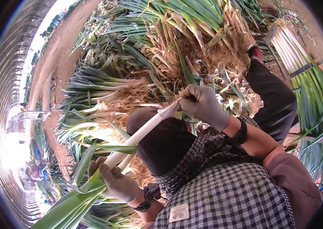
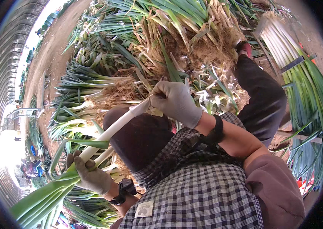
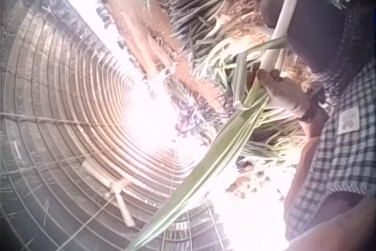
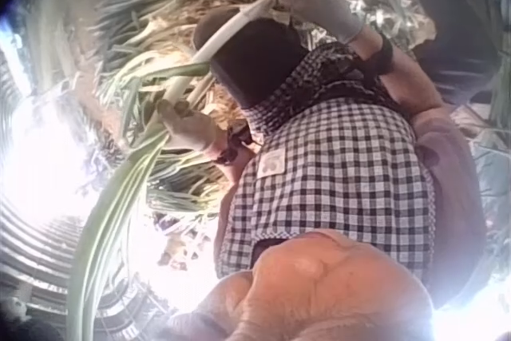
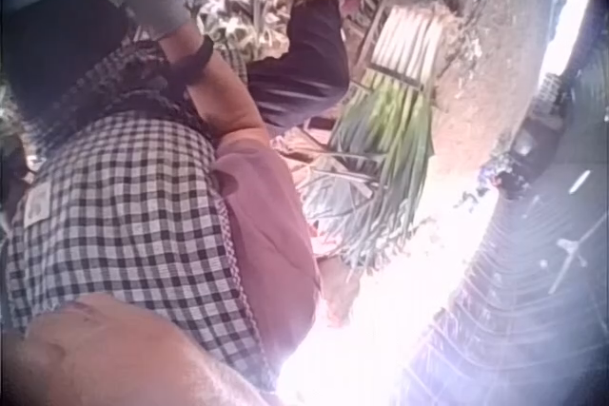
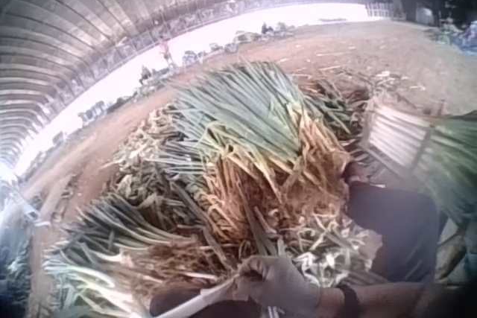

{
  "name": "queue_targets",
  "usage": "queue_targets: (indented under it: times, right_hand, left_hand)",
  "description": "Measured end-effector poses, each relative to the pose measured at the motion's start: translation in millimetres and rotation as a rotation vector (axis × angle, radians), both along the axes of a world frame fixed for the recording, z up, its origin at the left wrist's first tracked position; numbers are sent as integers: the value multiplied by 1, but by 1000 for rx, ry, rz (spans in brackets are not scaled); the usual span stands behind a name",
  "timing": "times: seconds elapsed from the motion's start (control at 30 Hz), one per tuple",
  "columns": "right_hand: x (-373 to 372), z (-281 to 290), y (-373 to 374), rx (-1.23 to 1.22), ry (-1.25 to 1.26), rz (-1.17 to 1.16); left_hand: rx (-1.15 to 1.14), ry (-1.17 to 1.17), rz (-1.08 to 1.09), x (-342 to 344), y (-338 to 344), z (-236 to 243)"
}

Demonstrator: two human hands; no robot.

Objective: Peeling off outer layers and cleaning freshly harvested green onions by hand.

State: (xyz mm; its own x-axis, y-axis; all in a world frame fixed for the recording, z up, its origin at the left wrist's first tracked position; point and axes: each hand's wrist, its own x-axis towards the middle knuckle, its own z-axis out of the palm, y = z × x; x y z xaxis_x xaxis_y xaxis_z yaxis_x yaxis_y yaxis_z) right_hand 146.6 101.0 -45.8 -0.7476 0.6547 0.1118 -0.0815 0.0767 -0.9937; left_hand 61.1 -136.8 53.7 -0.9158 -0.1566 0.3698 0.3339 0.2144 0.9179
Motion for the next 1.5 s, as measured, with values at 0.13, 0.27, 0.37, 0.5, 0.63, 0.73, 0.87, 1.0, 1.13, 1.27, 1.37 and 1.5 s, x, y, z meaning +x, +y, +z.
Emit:
queue_targets:
  times: [0.13,0.27,0.37,0.5,0.63,0.73,0.87,1.0,1.13,1.27,1.37,1.5]
  right_hand:
    - [-4,-32,32,-69,-127,-93]
    - [-6,-87,70,49,-270,-341]
    - [9,-119,106,61,-562,-597]
    - [87,-175,189,242,-1122,-390]
    - [37,-121,140,549,-773,-231]
    - [-5,-28,84,424,-263,98]
    - [-46,64,7,812,335,301]
    - [-83,70,13,983,-251,148]
    - [-68,-13,99,787,-484,-45]
    - [2,-84,128,760,-871,-85]
    - [47,-112,151,664,-988,-40]
    - [58,-121,177,628,-1158,-105]
  left_hand:
    - [46,9,57,12,7,-6]
    - [57,-24,52,25,-14,-23]
    - [-1143,312,485,36,-35,-19]
    - [-688,535,468,0,-97,-10]
    - [-382,541,181,-4,-94,-10]
    - [-47,239,61,-3,-81,-11]
    - [273,114,-206,-36,-29,4]
    - [-197,237,-135,-98,14,52]
    - [-94,171,-108,-190,-18,49]
    - [443,-167,-496,-284,-68,-7]
    - [521,-331,-366,-319,-34,-52]
    - [376,-472,-513,-443,-52,-95]
